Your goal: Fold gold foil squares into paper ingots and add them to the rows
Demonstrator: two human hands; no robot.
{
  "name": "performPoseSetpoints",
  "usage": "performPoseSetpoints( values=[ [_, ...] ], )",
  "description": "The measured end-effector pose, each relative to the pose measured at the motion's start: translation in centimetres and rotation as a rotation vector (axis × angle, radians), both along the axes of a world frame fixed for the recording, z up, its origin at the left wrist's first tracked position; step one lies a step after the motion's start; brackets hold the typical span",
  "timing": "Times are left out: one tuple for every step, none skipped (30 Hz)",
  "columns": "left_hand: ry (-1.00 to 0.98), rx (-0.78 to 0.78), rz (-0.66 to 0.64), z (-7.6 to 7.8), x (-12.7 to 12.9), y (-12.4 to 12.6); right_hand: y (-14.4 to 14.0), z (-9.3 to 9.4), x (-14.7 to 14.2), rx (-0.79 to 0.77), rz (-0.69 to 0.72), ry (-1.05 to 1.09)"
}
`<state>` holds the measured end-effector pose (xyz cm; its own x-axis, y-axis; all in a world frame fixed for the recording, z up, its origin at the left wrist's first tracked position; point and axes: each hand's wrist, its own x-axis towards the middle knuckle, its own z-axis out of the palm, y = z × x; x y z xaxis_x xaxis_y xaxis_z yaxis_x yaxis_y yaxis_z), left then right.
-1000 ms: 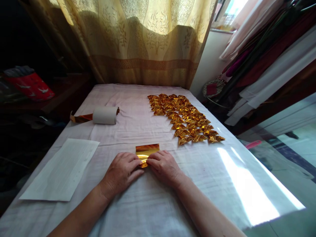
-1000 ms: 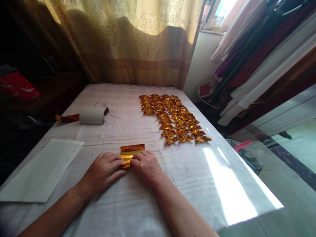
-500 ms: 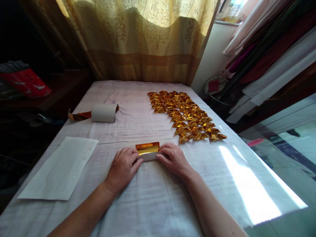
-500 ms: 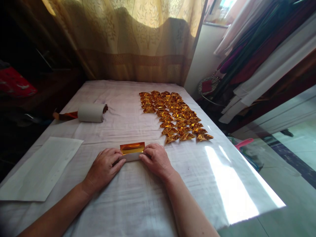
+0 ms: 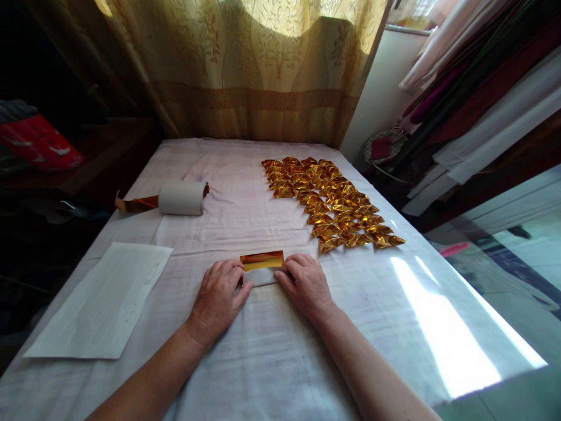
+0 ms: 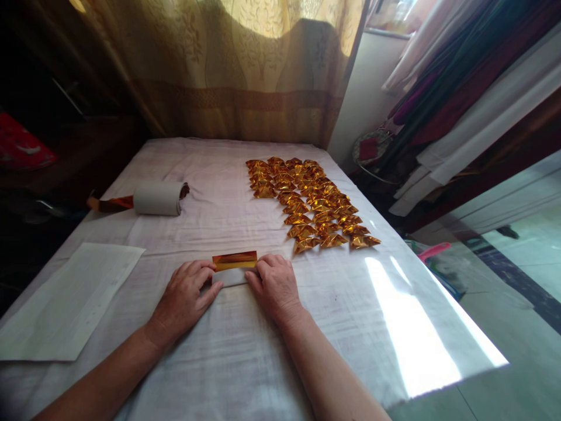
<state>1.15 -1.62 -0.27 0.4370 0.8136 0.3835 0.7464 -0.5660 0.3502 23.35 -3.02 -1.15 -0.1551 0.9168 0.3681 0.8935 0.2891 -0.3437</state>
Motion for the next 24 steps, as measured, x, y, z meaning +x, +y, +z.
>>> performPoseSetpoints(
  values=[
    [0.001,0.003,0.005,-0.1,0.0,0.0,0.0,0.0,-0.1,0.000,-0.006,-0.005],
    [0.001,0.007,0.010,-0.2,0.0,0.0,-0.1,0.0,-0.1,-0.001,-0.014,-0.008],
    [-0.001,0.012,0.015,-0.3,-0.1,0.0,-0.1,0.1,-0.2,-0.004,-0.021,-0.009],
    [-0.005,0.021,0.018,-0.4,-0.1,0.0,-0.1,0.1,-0.2,-0.009,-0.028,-0.010],
    [-0.010,0.033,0.019,-0.5,-0.1,0.0,-0.1,0.1,-0.3,-0.015,-0.035,-0.010],
    [-0.014,0.047,0.016,-0.6,-0.1,0.0,-0.1,0.0,-0.3,-0.022,-0.043,-0.010],
    [-0.015,0.061,0.012,-0.7,-0.1,0.0,-0.1,-0.1,-0.3,-0.026,-0.052,-0.008],
    [-0.010,0.074,0.008,-0.8,-0.1,-0.1,-0.1,-0.2,-0.3,-0.026,-0.060,-0.003],
    [0.002,0.088,0.006,-0.8,-0.1,-0.1,-0.1,-0.3,-0.4,-0.022,-0.068,0.005],
    [0.018,0.104,0.004,-0.7,-0.1,-0.2,-0.1,-0.4,-0.4,-0.014,-0.074,0.015],
    [0.037,0.125,-0.003,-0.6,0.0,-0.2,-0.1,-0.5,-0.4,-0.005,-0.078,0.026],
    [0.058,0.153,-0.022,-0.4,0.1,-0.3,-0.1,-0.6,-0.4,0.001,-0.079,0.035],
    [0.076,0.187,-0.056,-0.2,0.2,-0.4,-0.1,-0.7,-0.4,0.004,-0.079,0.041],
    [0.090,0.223,-0.100,0.0,0.3,-0.5,0.0,-0.8,-0.4,0.004,-0.078,0.046],
    [0.102,0.253,-0.146,0.2,0.5,-0.6,0.0,-0.8,-0.4,0.001,-0.078,0.050],
    [0.113,0.271,-0.188,0.3,0.6,-0.7,0.0,-0.8,-0.4,-0.001,-0.077,0.052],
    [0.124,0.280,-0.220,0.4,0.7,-0.8,0.0,-0.9,-0.4,-0.003,-0.075,0.054],
    [0.134,0.275,-0.236,0.5,0.8,-0.8,0.0,-0.9,-0.4,-0.004,-0.074,0.054],
    [0.140,0.264,-0.238,0.5,0.9,-0.8,0.0,-0.9,-0.4,-0.004,-0.074,0.053],
    [0.144,0.250,-0.233,0.4,1.0,-0.8,0.0,-1.0,-0.4,-0.004,-0.075,0.051],
    [0.145,0.237,-0.225,0.2,1.0,-0.8,0.0,-1.0,-0.4,-0.005,-0.077,0.049],
    [0.147,0.225,-0.215,0.1,0.9,-0.8,0.0,-1.0,-0.4,-0.007,-0.077,0.049],
    [0.149,0.217,-0.206,-0.1,0.9,-0.8,0.0,-1.0,-0.4,-0.010,-0.077,0.051],
    [0.153,0.212,-0.204,-0.2,0.8,-0.8,0.0,-0.9,-0.3,-0.015,-0.075,0.056]
  ],
)
